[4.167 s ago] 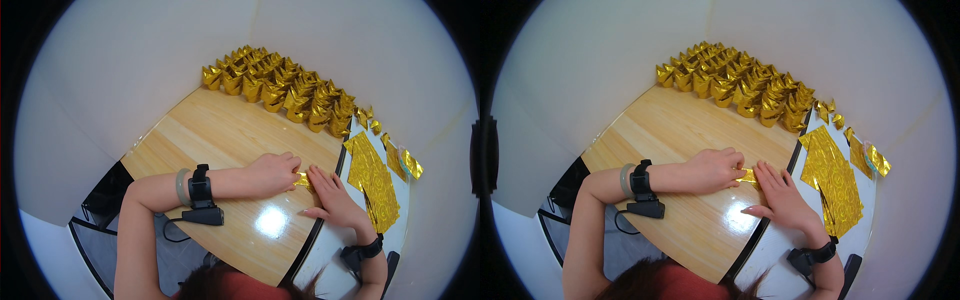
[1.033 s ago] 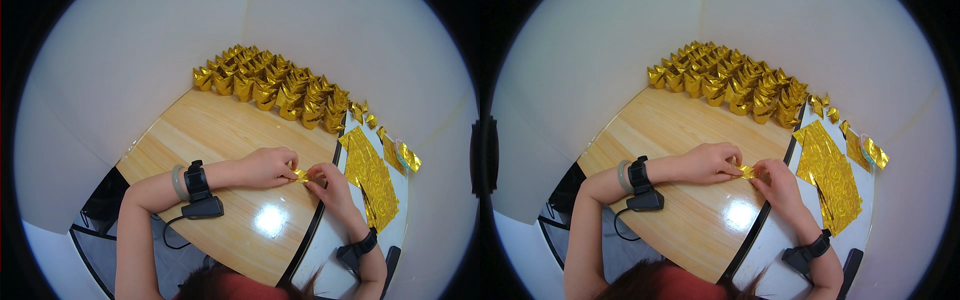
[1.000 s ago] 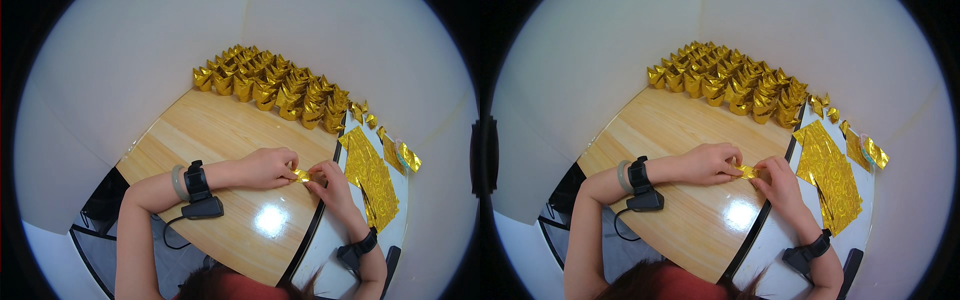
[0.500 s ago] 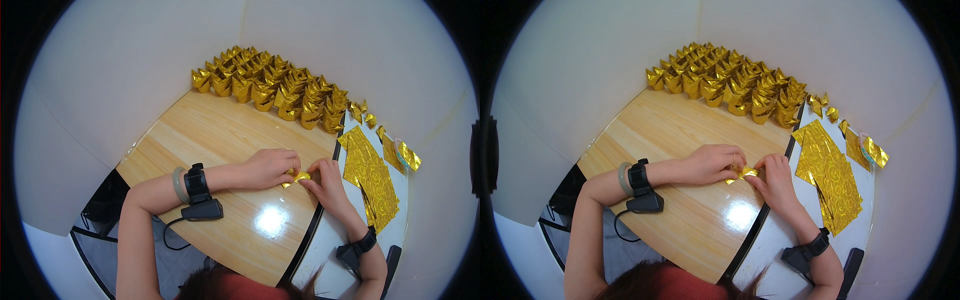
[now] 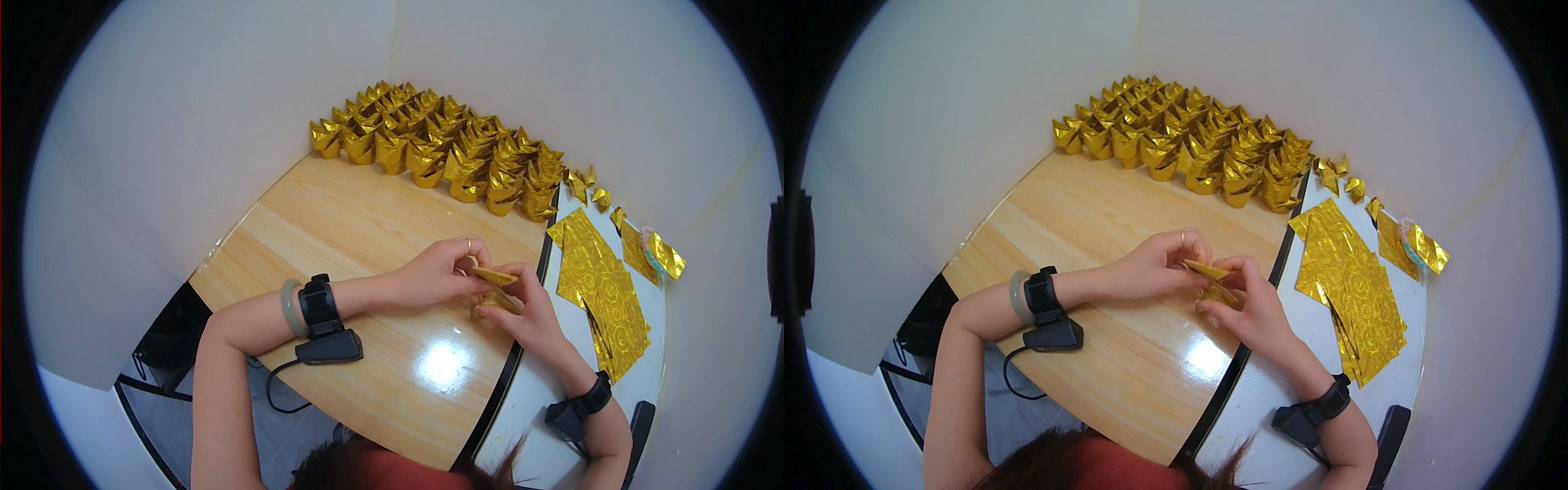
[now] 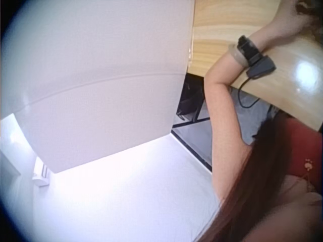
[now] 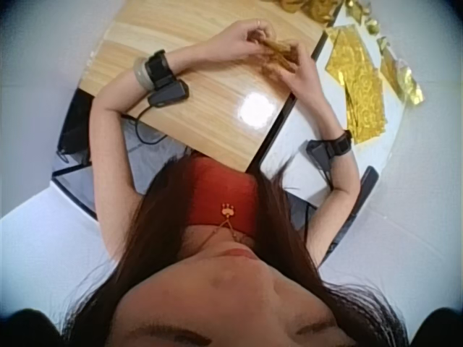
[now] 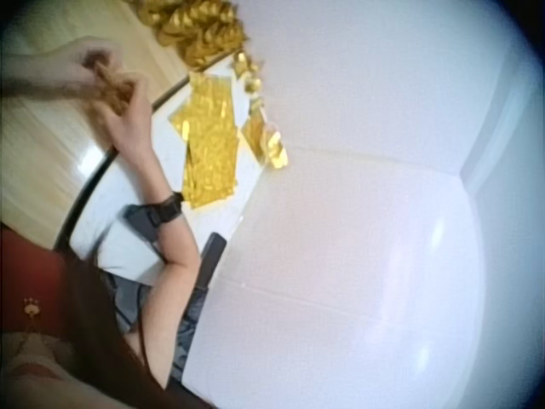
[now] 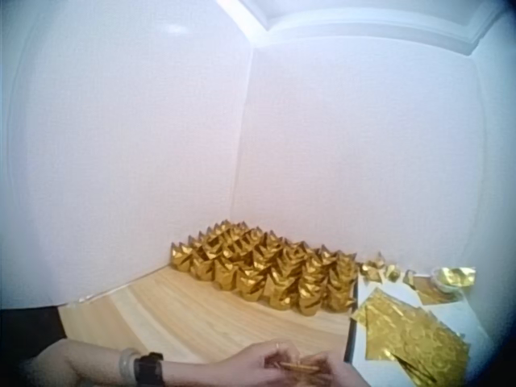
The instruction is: Folding gold foil paper into traditional boat-shaped ingots.
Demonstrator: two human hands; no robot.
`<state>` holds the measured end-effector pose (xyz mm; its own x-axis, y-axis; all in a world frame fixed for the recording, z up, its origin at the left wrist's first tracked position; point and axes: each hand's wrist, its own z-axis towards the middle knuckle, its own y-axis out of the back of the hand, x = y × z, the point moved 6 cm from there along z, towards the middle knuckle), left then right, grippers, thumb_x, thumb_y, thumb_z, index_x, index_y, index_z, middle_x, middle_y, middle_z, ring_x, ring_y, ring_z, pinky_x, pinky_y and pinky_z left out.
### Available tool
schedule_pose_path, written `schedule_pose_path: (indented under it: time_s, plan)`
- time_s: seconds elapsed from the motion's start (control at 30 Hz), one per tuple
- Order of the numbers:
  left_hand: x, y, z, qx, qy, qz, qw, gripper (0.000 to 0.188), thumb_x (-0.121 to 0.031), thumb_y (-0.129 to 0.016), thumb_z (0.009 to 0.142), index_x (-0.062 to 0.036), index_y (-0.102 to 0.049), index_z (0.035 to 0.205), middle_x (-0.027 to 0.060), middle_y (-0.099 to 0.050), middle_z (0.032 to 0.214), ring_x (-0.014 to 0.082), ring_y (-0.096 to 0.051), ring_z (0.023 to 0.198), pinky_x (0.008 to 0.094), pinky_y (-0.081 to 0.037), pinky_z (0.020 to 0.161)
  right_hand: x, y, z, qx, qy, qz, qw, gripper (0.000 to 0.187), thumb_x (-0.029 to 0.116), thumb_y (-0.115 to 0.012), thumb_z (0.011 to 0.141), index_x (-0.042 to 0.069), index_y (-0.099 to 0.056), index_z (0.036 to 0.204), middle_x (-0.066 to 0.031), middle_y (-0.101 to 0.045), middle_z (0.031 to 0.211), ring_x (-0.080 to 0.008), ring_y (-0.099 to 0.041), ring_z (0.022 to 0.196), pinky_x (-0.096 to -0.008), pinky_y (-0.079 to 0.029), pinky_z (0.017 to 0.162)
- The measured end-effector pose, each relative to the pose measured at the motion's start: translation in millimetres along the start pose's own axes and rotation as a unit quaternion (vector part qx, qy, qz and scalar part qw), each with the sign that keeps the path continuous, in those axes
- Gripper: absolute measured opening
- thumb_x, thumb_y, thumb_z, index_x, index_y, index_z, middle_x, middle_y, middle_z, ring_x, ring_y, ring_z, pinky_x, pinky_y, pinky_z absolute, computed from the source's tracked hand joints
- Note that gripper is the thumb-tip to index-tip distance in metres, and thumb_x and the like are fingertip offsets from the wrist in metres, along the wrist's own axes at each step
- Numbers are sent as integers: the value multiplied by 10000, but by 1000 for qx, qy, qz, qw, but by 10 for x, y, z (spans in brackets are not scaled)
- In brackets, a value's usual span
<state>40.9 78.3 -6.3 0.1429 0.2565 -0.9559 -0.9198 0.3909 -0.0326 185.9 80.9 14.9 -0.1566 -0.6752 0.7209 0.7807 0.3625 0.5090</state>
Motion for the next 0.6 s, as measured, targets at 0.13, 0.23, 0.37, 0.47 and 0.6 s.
schedule_pose_path:
  time_s: [0.13, 0.23, 0.37, 0.47, 0.6]
  plan:
    - [-98, 28, -20, 3, -56, 90, 994, 126, -12, -665, 815, -53, -561, 873, 6, -586, 864, 84, -586, 830, 237, -472, 664, -39, 41, -40, 51, -94, -21, 994, 258, 39, -674, 815, 54, -560, 1046, -86, -654, 802, -206, -663, 817, -287, -527, 686]
    - [-64, 92, -12, -4, 11, 94, 996, 95, -12, -662, 815, -48, -594, 871, 24, -582, 919, 87, -572, 864, 237, -469, 684, 61, 114, -5, 12, -7, -126, 992, 237, -4, -668, 762, 63, -626, 986, -85, -652, 821, -225, -644, 781, -298, -519, 653]
    - [-78, 183, 1, -36, 10, 88, 995, 127, -3, -612, 814, -65, -673, 907, 38, -587, 909, 119, -576, 852, 253, -465, 716, 286, 173, 42, -48, 166, -253, 952, 338, -42, -669, 645, 76, -662, 962, -68, -640, 829, -228, -608, 739, -321, -502, 617]
    - [-42, 250, -5, -25, -38, 209, 977, 225, 18, -570, 782, -79, -703, 936, 52, -594, 918, 181, -575, 884, 283, -464, 777, 244, 139, 13, -7, 158, -292, 943, 364, -17, -675, 625, 86, -668, 974, -50, -635, 857, -216, -607, 790, -326, -509, 647]
    - [-128, 205, -37, 19, -122, 368, 922, 342, 58, -520, 774, -116, -714, 994, 36, -595, 978, 223, -526, 956, 308, -432, 879, 51, 44, -23, 72, 125, -315, 938, 345, 9, -677, 645, 86, -669, 982, -37, -638, 891, -212, -604, 817, -323, -514, 678]
